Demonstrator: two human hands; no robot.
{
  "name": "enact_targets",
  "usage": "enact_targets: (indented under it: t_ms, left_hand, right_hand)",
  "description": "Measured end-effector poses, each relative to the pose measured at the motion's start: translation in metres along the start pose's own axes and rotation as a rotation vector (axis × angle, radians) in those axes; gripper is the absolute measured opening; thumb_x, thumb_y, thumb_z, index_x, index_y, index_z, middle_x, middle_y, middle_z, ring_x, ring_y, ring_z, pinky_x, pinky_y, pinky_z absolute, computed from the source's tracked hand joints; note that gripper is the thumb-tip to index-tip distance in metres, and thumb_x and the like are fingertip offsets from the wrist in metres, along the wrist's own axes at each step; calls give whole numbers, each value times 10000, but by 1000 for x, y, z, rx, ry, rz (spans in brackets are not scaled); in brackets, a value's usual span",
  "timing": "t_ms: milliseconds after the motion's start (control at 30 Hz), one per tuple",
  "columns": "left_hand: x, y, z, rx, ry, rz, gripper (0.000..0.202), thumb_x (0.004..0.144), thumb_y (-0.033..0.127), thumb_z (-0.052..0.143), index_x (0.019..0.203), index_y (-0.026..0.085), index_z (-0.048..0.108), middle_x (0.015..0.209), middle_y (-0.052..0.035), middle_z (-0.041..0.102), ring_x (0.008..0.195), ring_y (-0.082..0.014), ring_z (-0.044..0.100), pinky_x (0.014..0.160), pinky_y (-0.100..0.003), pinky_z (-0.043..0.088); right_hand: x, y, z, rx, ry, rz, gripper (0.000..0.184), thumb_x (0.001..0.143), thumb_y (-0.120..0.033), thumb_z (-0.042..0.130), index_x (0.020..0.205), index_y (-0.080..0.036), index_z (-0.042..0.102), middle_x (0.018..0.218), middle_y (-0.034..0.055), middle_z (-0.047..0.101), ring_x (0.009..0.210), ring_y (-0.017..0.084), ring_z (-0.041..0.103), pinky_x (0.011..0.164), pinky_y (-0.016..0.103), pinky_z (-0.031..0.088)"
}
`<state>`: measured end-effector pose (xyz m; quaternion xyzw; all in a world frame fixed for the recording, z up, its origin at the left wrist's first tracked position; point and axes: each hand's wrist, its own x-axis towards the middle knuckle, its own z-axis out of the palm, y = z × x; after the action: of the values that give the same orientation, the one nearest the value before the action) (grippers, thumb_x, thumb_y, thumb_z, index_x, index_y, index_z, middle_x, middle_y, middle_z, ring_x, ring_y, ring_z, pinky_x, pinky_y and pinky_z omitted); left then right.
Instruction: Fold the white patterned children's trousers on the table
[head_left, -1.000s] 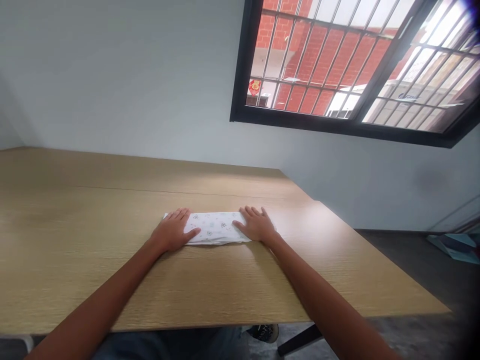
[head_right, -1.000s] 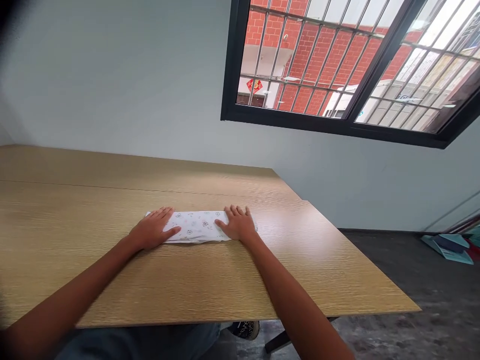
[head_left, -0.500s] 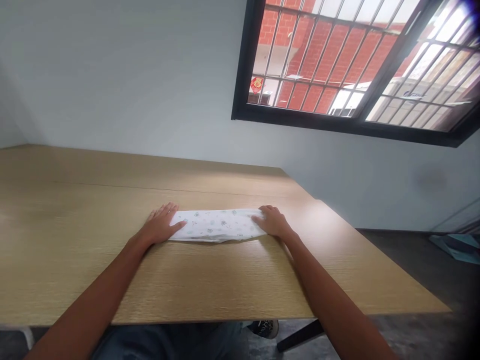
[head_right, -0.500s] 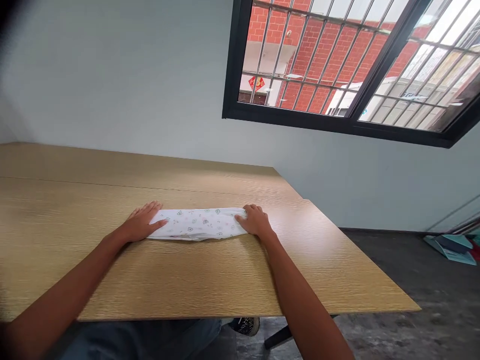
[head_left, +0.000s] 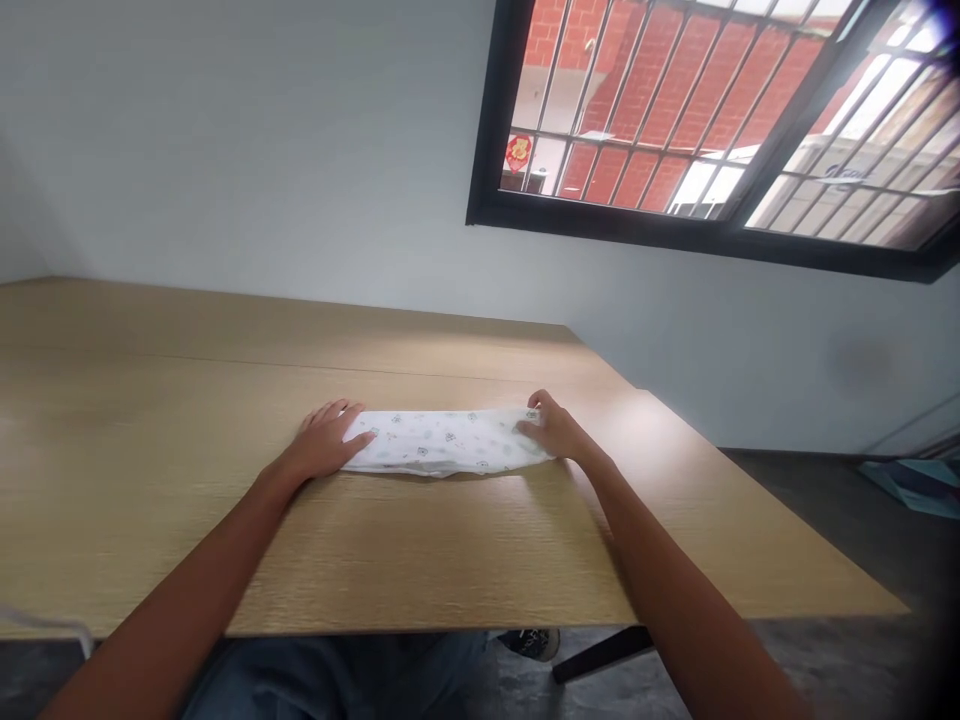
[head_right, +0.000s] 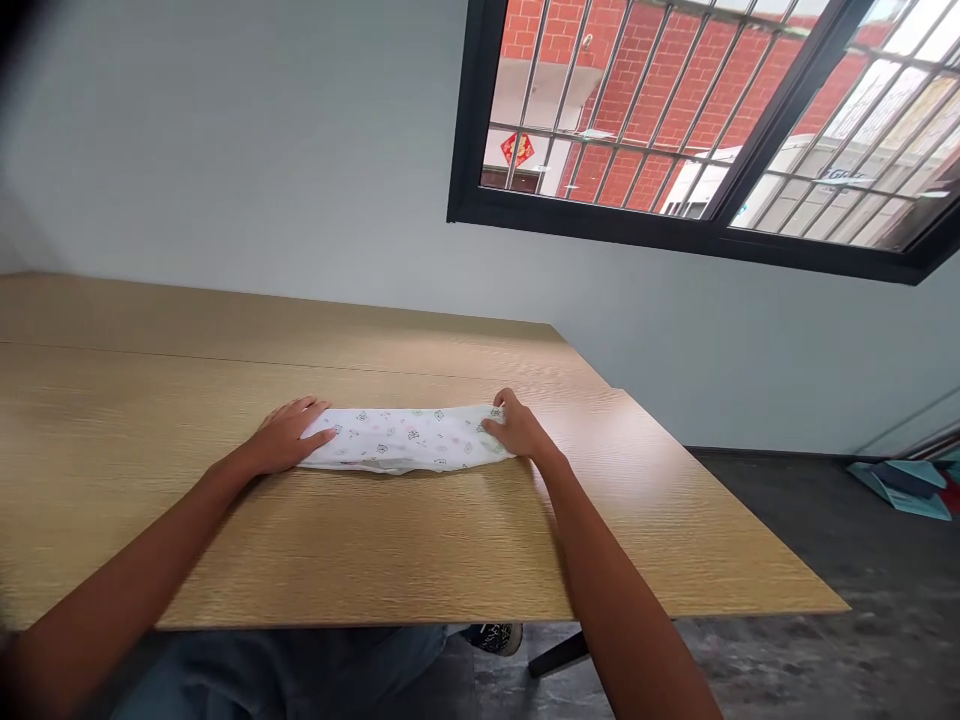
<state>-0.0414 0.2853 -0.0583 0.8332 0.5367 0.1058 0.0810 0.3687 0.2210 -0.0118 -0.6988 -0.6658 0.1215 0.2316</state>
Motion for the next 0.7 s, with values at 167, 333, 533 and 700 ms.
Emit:
enact_targets:
  t_ms: [167, 333, 533, 700]
  left_hand:
    - [1, -1, 1, -60, -7, 97, 693, 933, 530, 294, 1474, 120, 429, 1536, -164, 384, 1426, -329, 314, 1158, -464, 289]
    - [0, 7, 7, -17, 32, 49, 648, 939, 505, 302, 1455, 154, 478, 1527, -169, 391, 1411, -351, 325, 1142, -506, 292]
    - [-7, 37, 2, -156, 246, 198, 476, 882, 415, 433, 1254, 228, 665, 1407, -114, 525, 1385, -357, 322, 1141, -574, 264]
    - [-12, 70, -6, -815, 228, 319, 265, 856, 350, 530, 979, 185, 698, 1067, -103, 676, 1095, -284, 591, 1010, -482, 473]
  right_hand:
    - [-6, -10, -16, 420, -152, 175, 370, 817, -431, 661, 1109, -251, 522, 814, 2, 608, 669, 171, 583, 521, 267, 445]
    - [-10, -3, -33, 735, -343, 180, 465, 790, -363, 723, 1215, -212, 607, 1052, 103, 693, 858, 210, 684, 691, 317, 586]
    - [-6, 14, -36, 951, -220, 203, 339, 750, -392, 780, 1022, -228, 664, 945, 57, 686, 759, 174, 650, 653, 290, 565]
    - [-8, 0, -40, 956, -203, 167, 291, 721, -428, 791, 875, -232, 641, 818, 16, 630, 706, 158, 602, 616, 266, 521]
